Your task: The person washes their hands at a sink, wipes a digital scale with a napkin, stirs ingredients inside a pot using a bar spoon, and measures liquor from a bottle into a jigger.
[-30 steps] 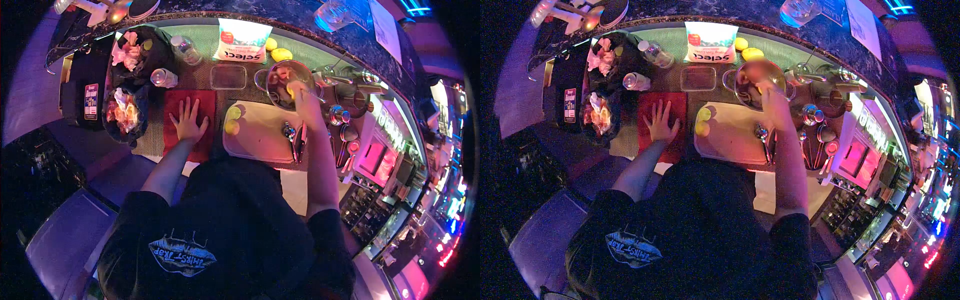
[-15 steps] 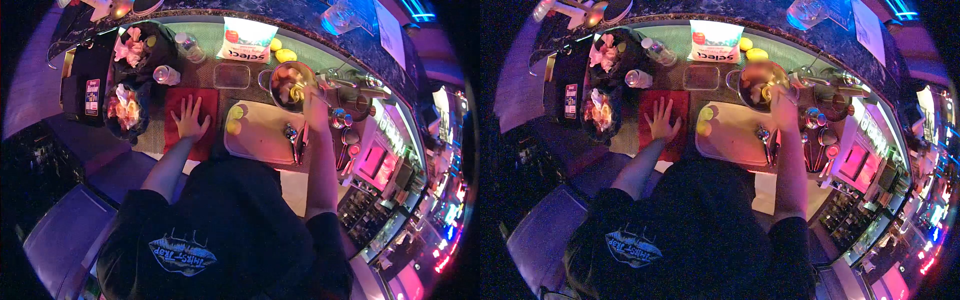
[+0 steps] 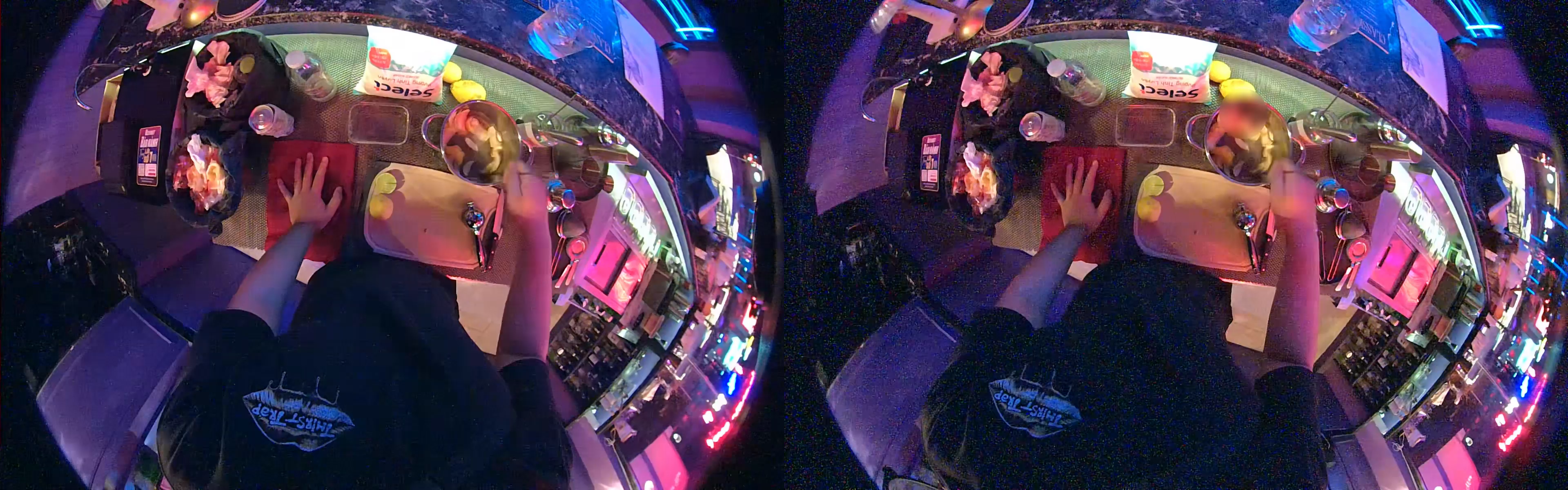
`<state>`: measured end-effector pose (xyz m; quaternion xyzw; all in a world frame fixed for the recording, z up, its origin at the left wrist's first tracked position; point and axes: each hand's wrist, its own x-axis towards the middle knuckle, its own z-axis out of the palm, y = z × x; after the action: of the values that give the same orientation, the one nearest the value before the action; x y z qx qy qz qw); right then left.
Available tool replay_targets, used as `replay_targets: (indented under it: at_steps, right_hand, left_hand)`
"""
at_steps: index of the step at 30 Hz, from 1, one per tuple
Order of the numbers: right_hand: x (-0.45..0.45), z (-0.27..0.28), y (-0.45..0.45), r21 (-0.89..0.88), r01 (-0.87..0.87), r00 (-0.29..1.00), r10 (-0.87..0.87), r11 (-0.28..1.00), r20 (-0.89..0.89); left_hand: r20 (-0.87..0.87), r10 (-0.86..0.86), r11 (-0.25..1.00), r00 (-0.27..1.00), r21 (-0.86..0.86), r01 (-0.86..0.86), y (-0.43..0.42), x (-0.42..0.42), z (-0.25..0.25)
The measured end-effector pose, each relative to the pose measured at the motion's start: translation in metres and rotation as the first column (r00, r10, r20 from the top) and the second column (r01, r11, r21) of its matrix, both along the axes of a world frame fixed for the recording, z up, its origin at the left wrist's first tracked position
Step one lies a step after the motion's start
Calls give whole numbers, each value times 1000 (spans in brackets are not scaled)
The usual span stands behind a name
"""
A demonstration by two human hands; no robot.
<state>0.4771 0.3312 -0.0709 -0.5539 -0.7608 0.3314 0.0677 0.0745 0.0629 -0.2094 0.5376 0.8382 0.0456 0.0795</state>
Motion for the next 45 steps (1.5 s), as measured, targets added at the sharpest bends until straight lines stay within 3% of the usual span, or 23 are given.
replay_targets:
  at_steps: [1, 3, 4, 6, 8, 9, 11, 12, 16, 22, 26, 27, 31, 39, 41, 43, 45]
  right_hand:
    - [0, 9, -1, -131, 28, 1000, -27, 991, 12]
    - [-2, -40, -13, 192, -152, 977, 177, 970, -122]
    - [-14, -40, -11, 195, -150, 977, 176, 969, -122]
    - [-43, -32, -3, -45, 45, 896, -61, 998, -440]
    - [-40, -35, 11, 141, 45, 936, 7, 989, -352]
    - [-38, -24, 12, 140, 48, 936, 5, 989, -353]
    - [-36, -2, 15, 84, 240, 940, -210, 967, -267]
    - [-37, 2, 19, 85, 238, 941, -208, 968, -266]
    - [-39, 5, 37, 368, 128, 961, -23, 921, -277]
    - [-54, -10, 37, 425, -76, 973, 160, 902, -166]
    - [-30, 3, 31, 54, -120, 984, 126, 991, -126]
    - [-33, 1, 34, 51, -122, 984, 128, 991, -124]
    - [-44, -7, 64, 318, -125, 963, 192, 940, -188]
    - [-1, 5, 74, 342, -216, 976, 217, 914, 38]
    - [10, 13, 64, 159, -249, 968, 247, 955, 31]
    - [7, 15, 45, -19, -150, 978, 146, 988, -147]
    - [-2, -1, 37, -76, -93, 968, 72, 993, -239]
  left_hand:
    - [2, -4, 1000, 1000, 2, 4, 2, 2, 0]
    - [10, -8, 1000, 1000, 15, 7, 5, 4, -1]
    - [13, -6, 1000, 1000, 22, 6, 4, 4, -1]
    - [16, -4, 1000, 1000, 30, 4, 3, 3, -1]
    - [13, -12, 1000, 1000, 28, 12, -1, 3, -3]
    - [10, -13, 999, 1000, 33, 13, -1, 2, -4]
    - [7, -8, 999, 1000, 47, 8, 1, 0, -6]
    - [8, -6, 999, 1000, 47, 5, 2, 0, -5]
    - [20, -14, 998, 1000, 53, 13, 2, 2, 0]
    - [3, -12, 999, 1000, 32, 12, 1, 1, -2]
    - [-2, -13, 1000, 1000, 11, 13, 0, 1, -1]
    - [1, -11, 1000, 1000, 9, 11, -1, 1, -1]
    - [19, -7, 1000, 1000, 21, 6, 2, 3, 2]
    - [12, -6, 999, 1000, 40, 6, -2, 0, -4]
    - [17, 1, 999, 1000, 38, -2, 1, 1, -2]
    - [19, 7, 999, 1000, 42, -7, 1, 2, -3]
    - [13, 1, 999, 1000, 53, -2, 1, 3, -3]
